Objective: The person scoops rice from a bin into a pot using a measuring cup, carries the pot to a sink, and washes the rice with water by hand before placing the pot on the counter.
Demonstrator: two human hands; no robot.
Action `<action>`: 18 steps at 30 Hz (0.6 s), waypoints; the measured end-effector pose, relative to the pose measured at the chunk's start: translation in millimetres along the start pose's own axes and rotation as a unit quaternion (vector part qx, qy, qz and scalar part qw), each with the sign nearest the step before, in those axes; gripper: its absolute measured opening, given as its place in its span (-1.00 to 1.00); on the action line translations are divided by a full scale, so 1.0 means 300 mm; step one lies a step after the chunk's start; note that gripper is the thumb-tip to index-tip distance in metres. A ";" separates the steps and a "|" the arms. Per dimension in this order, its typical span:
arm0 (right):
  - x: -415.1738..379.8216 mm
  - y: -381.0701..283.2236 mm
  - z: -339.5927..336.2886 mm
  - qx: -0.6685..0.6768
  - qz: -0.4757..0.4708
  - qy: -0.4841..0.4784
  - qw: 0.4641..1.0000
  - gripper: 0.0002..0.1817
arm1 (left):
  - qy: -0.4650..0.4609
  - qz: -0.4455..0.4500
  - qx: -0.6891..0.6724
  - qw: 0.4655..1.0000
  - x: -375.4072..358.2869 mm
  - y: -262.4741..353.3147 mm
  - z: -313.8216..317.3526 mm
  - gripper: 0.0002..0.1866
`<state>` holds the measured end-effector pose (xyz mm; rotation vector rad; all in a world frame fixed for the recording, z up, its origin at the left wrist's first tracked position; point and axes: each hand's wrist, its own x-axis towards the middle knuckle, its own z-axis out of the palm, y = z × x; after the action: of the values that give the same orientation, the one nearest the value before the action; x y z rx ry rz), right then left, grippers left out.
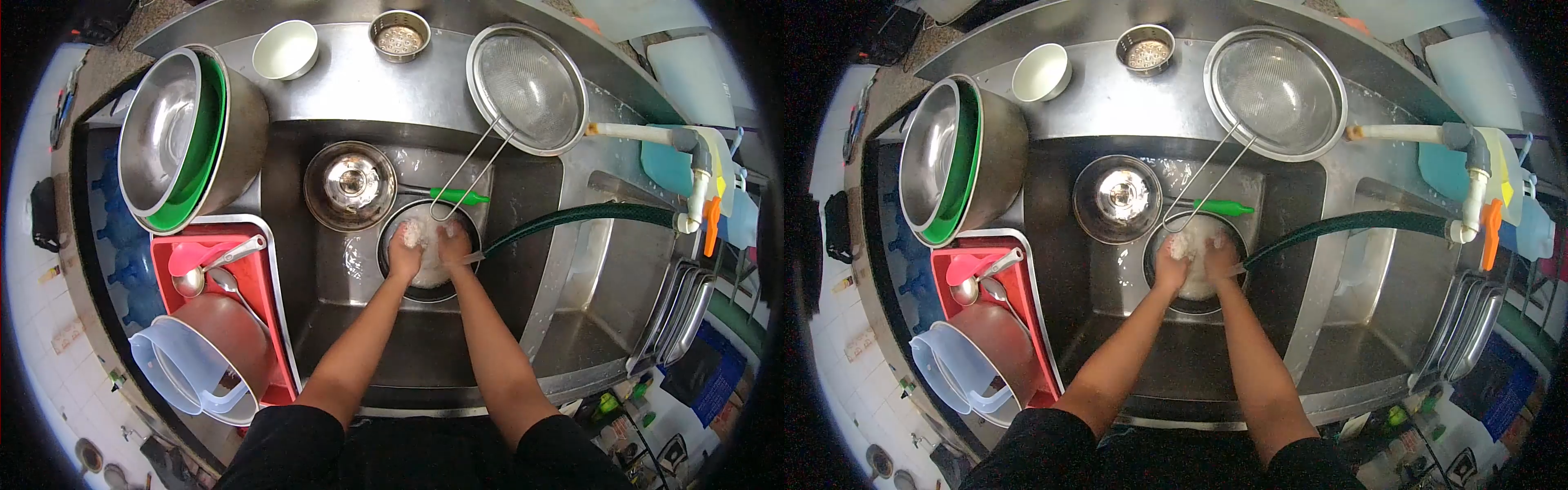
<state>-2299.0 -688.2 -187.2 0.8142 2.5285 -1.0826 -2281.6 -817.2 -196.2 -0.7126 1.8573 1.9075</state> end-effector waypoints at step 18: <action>-0.184 -0.068 -0.139 -0.008 -0.084 -0.009 0.996 -0.40 | -0.064 -0.075 -0.383 0.919 -0.138 0.228 -0.079 -0.30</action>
<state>-2267.8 -690.7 -122.1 0.5936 2.6242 -1.1138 -2287.2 -841.3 -116.4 -0.8860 0.8978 2.4955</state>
